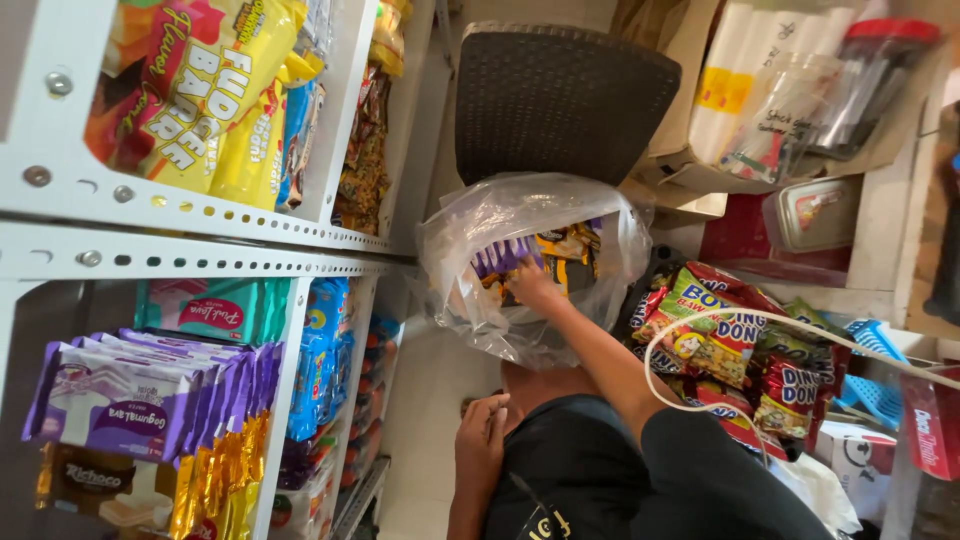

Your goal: Sort and organize various packaged snacks and biscuits into a large plastic collection bag from grocery shelves.

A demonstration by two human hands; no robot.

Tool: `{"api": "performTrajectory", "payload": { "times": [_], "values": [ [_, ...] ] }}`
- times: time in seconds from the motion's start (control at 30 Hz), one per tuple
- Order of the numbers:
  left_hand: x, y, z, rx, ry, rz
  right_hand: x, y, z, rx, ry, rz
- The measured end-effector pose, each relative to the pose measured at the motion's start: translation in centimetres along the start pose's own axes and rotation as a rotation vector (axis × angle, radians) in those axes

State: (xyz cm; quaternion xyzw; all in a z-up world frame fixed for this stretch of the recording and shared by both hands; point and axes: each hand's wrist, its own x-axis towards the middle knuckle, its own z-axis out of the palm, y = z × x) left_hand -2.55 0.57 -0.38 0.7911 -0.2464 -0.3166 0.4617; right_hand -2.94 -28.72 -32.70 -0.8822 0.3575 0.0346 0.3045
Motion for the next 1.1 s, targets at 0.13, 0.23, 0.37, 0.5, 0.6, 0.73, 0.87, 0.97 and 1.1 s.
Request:
{"api": "performTrajectory", "payload": {
  "times": [0.13,0.23,0.37,0.5,0.6,0.73,0.87,0.97,1.1],
  "values": [
    [0.0,-0.2,-0.1,-0.013,-0.031,-0.016,-4.2,-4.1,-9.0,0.05,-0.146,0.129],
    [0.4,-0.5,-0.3,-0.025,-0.049,-0.041,-7.6,-6.8,-16.2,-0.066,-0.3,-0.011],
    [1.5,-2.4,-0.4,0.047,0.03,0.145,-12.7,-14.6,-26.3,-0.07,-0.583,-0.255],
    [2.7,-0.4,-2.0,0.159,0.165,0.303,-17.5,-20.3,-30.7,-0.028,-0.63,-0.543],
    [3.1,0.1,-3.5,0.335,0.31,0.455,-19.6,-23.1,-32.1,0.037,-0.608,-0.81],
    [2.4,-1.5,-5.3,0.506,0.392,0.355,-19.2,-25.9,-31.6,0.261,-0.593,-0.999],
    [0.3,-1.8,-7.4,0.041,0.31,-0.1,-17.3,-28.8,-29.1,0.259,-0.374,-0.834],
    [-0.9,-3.1,-8.2,-0.325,0.365,-0.084,-16.9,-30.5,-26.9,0.258,-0.267,-0.633],
    [-2.2,-4.9,-8.8,-0.557,0.345,0.022,-15.0,-29.9,-20.8,0.35,-0.301,-0.593]
  ]
}}
